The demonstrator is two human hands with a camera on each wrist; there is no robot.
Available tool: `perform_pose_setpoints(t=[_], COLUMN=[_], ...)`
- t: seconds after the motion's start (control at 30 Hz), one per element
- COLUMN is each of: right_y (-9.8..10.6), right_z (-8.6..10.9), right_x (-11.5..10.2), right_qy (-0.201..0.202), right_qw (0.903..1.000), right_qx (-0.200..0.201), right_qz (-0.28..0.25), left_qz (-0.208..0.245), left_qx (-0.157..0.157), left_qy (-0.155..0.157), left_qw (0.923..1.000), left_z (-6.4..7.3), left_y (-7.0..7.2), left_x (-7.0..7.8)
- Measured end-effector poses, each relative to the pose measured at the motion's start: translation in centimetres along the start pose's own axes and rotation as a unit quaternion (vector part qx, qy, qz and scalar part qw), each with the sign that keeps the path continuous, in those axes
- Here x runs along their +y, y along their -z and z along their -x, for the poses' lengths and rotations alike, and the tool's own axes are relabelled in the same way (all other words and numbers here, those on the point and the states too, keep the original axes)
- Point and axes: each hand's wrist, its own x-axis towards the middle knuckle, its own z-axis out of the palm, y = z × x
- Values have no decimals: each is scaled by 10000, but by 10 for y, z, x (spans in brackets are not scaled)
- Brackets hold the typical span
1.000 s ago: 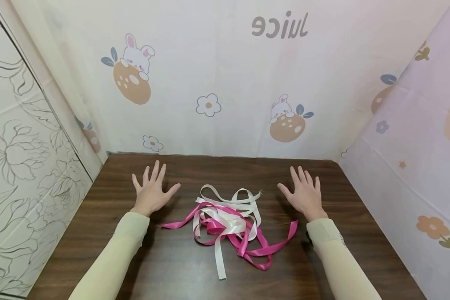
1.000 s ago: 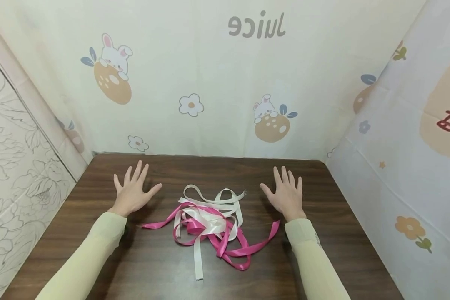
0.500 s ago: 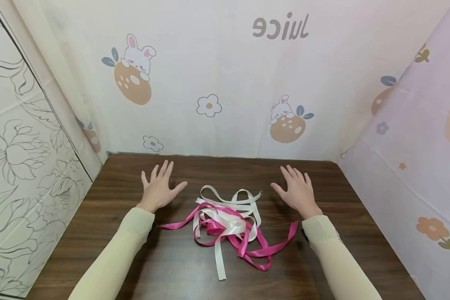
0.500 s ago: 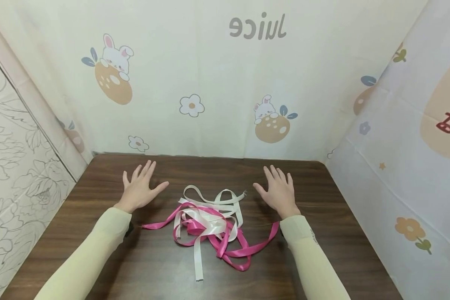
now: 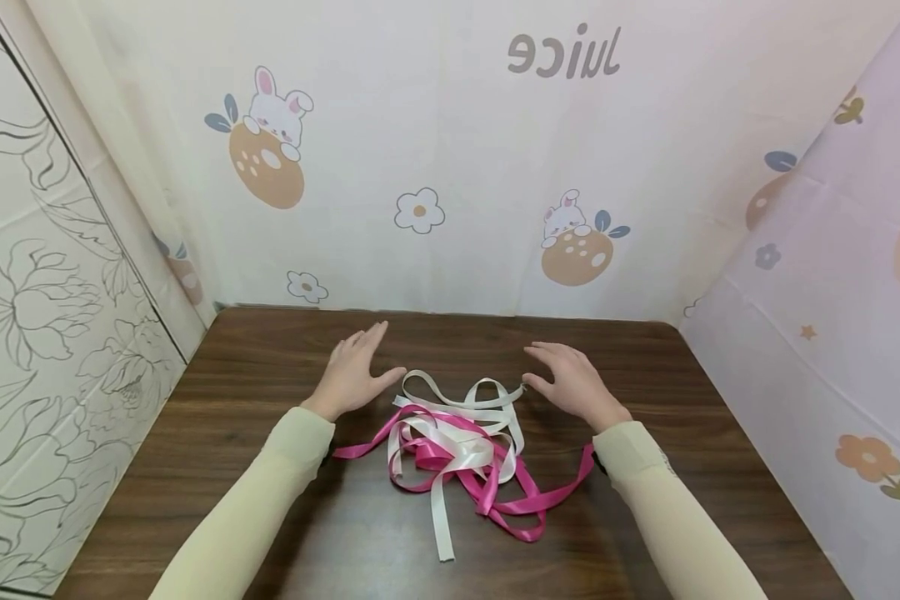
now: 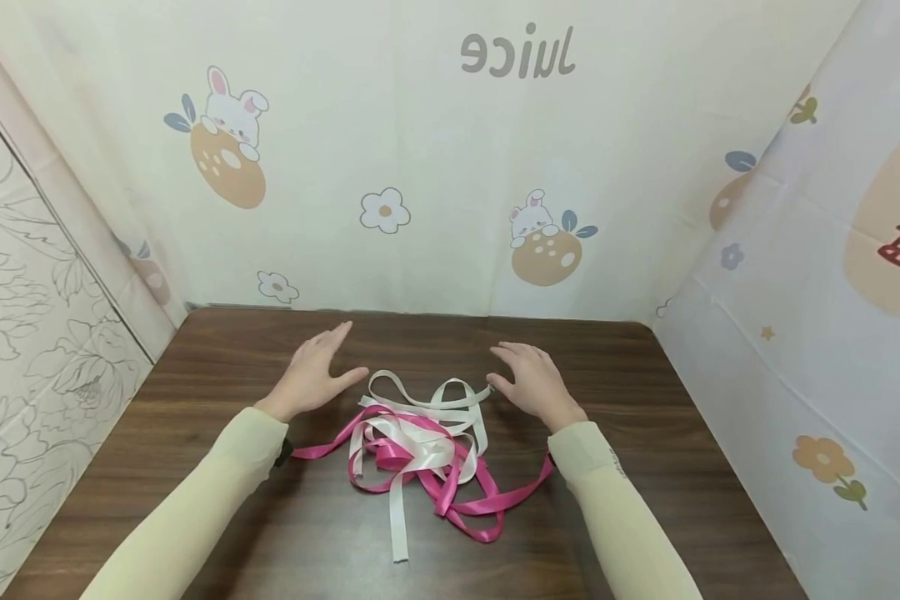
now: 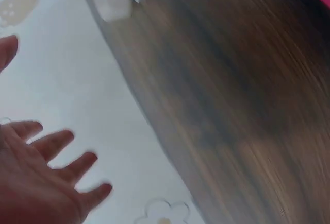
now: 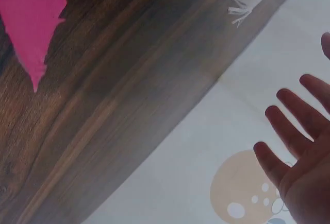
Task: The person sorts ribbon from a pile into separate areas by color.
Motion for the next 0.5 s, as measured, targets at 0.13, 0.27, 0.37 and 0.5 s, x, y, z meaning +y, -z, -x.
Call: perform_pose_setpoints(t=[0.13, 0.27, 0.37, 0.5], right_y=[-3, -5, -6, -9], right_z=[0, 0, 0, 0], right_x=[-3, -6, -7, -8], right_qy=[132, 278, 370, 461], right_qw=[9998, 9994, 9991, 9988], right_qx=[-146, -190, -182, -141], right_qz=[-70, -80, -78, -87], left_qz=[166, 176, 185, 299], left_qx=[-168, -277, -388, -600], left_qy=[-420, -611, -739, -814], left_qw=[9988, 9976, 9963, 9944], left_z=[-4, -7, -10, -13], left_y=[-6, -12, -16, -21], left_x=[15, 26, 33, 41])
